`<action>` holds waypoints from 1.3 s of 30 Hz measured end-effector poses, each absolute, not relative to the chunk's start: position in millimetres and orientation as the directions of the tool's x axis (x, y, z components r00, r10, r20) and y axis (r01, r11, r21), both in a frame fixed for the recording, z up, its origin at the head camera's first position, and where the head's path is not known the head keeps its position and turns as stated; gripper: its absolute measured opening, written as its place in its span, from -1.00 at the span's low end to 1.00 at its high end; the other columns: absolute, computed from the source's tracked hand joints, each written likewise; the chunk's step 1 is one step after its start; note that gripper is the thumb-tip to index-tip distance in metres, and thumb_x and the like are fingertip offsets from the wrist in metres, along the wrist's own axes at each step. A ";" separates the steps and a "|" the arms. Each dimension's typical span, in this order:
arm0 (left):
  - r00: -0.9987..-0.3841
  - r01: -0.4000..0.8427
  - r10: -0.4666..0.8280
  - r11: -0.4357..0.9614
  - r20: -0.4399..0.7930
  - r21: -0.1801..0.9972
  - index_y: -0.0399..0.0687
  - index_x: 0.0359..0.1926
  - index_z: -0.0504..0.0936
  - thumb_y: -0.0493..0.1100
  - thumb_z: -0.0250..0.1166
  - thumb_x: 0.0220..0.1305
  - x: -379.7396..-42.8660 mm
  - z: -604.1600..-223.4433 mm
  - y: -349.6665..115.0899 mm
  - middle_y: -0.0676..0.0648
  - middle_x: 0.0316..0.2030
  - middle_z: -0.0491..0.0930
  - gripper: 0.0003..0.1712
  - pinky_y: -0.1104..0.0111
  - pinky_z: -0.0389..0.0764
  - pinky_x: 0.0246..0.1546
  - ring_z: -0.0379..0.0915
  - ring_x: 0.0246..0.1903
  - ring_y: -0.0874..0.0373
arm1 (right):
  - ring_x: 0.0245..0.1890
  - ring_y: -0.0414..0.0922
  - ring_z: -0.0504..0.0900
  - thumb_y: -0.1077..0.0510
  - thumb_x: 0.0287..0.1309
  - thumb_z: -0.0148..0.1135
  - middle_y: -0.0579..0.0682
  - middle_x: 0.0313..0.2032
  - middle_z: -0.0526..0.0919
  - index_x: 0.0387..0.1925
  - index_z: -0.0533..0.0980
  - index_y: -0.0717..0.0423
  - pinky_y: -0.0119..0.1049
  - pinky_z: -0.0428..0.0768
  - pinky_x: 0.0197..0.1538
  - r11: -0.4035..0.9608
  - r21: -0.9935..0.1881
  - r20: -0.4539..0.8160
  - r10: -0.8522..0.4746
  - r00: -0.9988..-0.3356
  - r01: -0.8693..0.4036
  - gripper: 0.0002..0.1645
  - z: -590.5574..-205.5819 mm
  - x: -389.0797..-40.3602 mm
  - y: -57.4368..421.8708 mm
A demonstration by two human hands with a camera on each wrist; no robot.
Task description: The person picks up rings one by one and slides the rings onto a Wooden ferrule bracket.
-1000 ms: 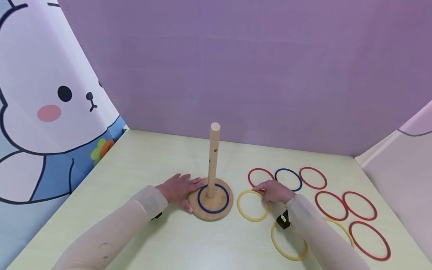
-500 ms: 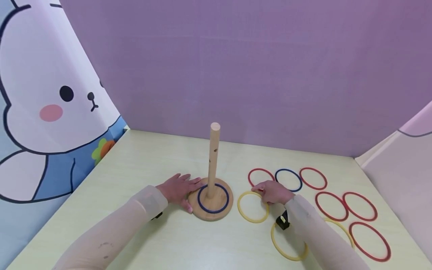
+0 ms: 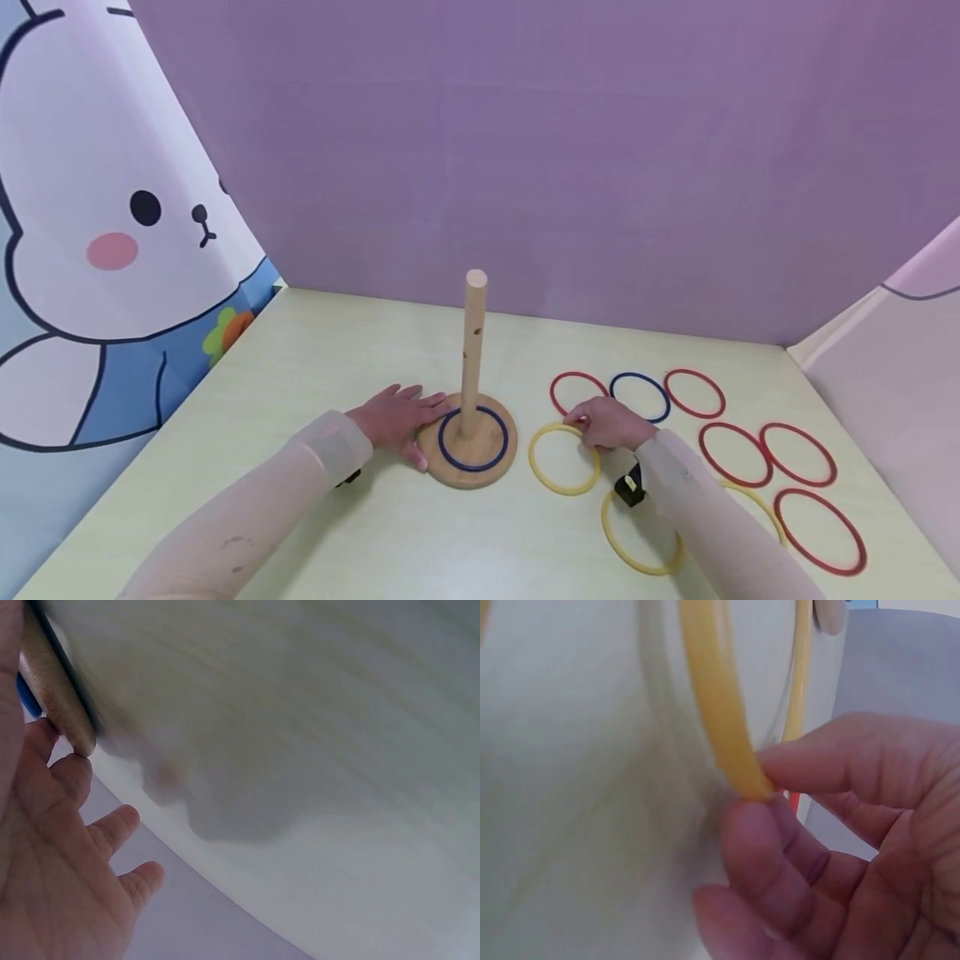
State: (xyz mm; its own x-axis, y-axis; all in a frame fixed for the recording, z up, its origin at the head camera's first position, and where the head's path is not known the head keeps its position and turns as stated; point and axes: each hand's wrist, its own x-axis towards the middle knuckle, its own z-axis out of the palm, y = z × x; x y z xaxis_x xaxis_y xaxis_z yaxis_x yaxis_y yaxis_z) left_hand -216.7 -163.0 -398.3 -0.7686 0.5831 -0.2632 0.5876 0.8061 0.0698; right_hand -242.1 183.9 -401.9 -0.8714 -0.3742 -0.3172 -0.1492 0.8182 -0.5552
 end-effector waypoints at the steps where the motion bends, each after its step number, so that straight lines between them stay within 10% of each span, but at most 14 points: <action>1: -0.768 0.588 0.584 0.805 -0.263 0.070 -0.01 0.44 0.19 0.36 0.40 -0.09 -216.7 -398.0 -163.3 -0.09 0.41 0.18 0.14 -0.14 0.13 0.29 0.08 0.34 -0.27 | -0.72 -0.21 0.37 0.50 -0.06 0.25 -0.03 -0.43 0.56 -0.09 0.64 0.16 -0.42 0.43 -0.60 0.814 -0.560 -0.315 -0.381 -0.869 -0.154 -0.56 -400.9 -241.9 184.4; 39: -0.774 0.569 0.573 0.816 -0.268 0.101 -0.02 0.45 0.18 0.31 0.45 -0.12 -216.8 -399.2 -160.9 -0.09 0.41 0.18 0.16 -0.14 0.10 0.29 0.06 0.35 -0.28 | -0.34 0.00 0.61 0.49 0.09 0.03 0.23 -0.30 0.55 0.15 0.35 0.51 -0.20 0.64 -0.36 0.482 -0.867 -0.182 -0.540 -0.822 -0.125 -0.48 -379.5 -234.9 210.0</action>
State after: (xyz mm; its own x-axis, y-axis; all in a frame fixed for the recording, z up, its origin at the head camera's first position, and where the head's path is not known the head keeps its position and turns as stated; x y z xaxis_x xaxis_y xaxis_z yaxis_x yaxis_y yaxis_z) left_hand -216.8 -160.9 -399.2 -0.7742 0.5734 -0.2680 0.5694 0.8158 0.1008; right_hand -234.9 210.0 -379.5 -0.8217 -0.5401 -0.1818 -0.1247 0.4817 -0.8674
